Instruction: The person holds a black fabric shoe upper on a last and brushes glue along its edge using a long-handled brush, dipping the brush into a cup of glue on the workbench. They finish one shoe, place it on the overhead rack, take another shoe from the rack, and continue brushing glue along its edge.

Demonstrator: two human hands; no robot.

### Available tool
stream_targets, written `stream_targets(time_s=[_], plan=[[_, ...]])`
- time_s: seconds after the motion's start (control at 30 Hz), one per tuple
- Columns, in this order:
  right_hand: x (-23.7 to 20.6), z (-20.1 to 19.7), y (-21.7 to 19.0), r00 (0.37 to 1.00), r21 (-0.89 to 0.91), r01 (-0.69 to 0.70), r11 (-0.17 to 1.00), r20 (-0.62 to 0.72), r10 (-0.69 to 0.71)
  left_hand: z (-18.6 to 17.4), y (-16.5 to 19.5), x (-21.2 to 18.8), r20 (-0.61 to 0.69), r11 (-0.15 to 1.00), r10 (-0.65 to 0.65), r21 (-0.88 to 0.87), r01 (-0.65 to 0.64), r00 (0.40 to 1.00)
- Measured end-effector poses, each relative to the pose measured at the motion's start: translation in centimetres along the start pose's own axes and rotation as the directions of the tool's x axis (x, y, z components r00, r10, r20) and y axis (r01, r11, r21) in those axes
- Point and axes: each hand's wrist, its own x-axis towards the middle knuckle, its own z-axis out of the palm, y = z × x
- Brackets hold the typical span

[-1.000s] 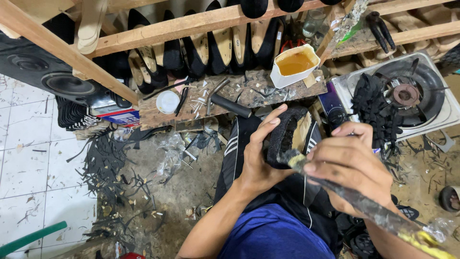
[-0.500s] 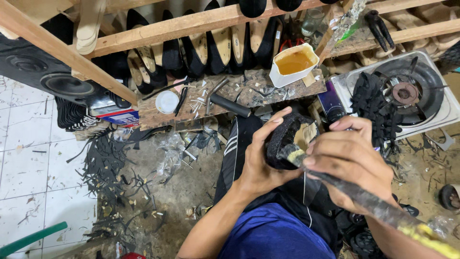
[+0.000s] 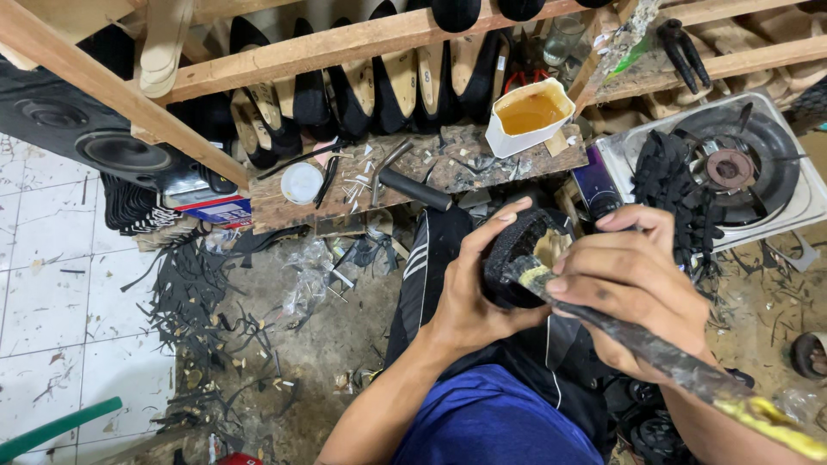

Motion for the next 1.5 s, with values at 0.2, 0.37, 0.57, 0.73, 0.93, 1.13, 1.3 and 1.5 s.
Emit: stream_targets(time_s=[0.2, 0.37, 0.57, 0.73, 0.93, 1.13, 1.3, 1.5], plan=[[-0.1, -0.1, 0.1, 1.000, -0.009, -0.021, 1.000, -0.009, 0.021, 0.0, 0.5, -0.2, -0.002, 0.998, -0.045, -0.040, 0.045, 0.999], [0.0, -0.1, 0.2, 0.999, -0.007, 0.006, 1.000, 0.037, -0.006, -0.2, 1.0, -0.1, 0.005, 0.998, -0.062, 0.006, 0.062, 0.998], [0.3, -0.2, 0.4, 1.000, -0.012, 0.016, 1.000, 0.023, -0.016, -0.1, 1.6, -0.2, 0.030, 0.995, -0.093, 0.031, 0.092, 0.995], [0.3, -0.3, 0.3, 0.999, -0.021, 0.010, 1.000, 0.052, -0.009, -0.6, 1.9, -0.2, 0.064, 0.988, -0.156, 0.009, 0.155, 0.986], [0.3, -0.3, 0.5, 0.997, -0.041, 0.057, 0.998, 0.063, -0.054, -0.6, 2.3, -0.3, 0.092, 0.981, -0.192, -0.006, 0.193, 0.977], [0.2, -0.5, 0.5, 0.997, -0.039, 0.038, 0.999, 0.068, -0.035, -0.9, 2.6, -0.2, 0.107, 0.960, -0.272, -0.036, 0.277, 0.956], [0.3, -0.4, 0.8, 0.991, -0.058, 0.110, 0.992, 0.081, -0.105, -1.0, 3.1, -0.2, 0.149, 0.936, -0.337, -0.058, 0.348, 0.930], [0.2, -0.6, 0.9, 0.997, -0.038, 0.029, 0.999, 0.070, -0.026, -1.6, 3.4, 0.1, 0.180, 0.903, -0.414, -0.041, 0.427, 0.892]])
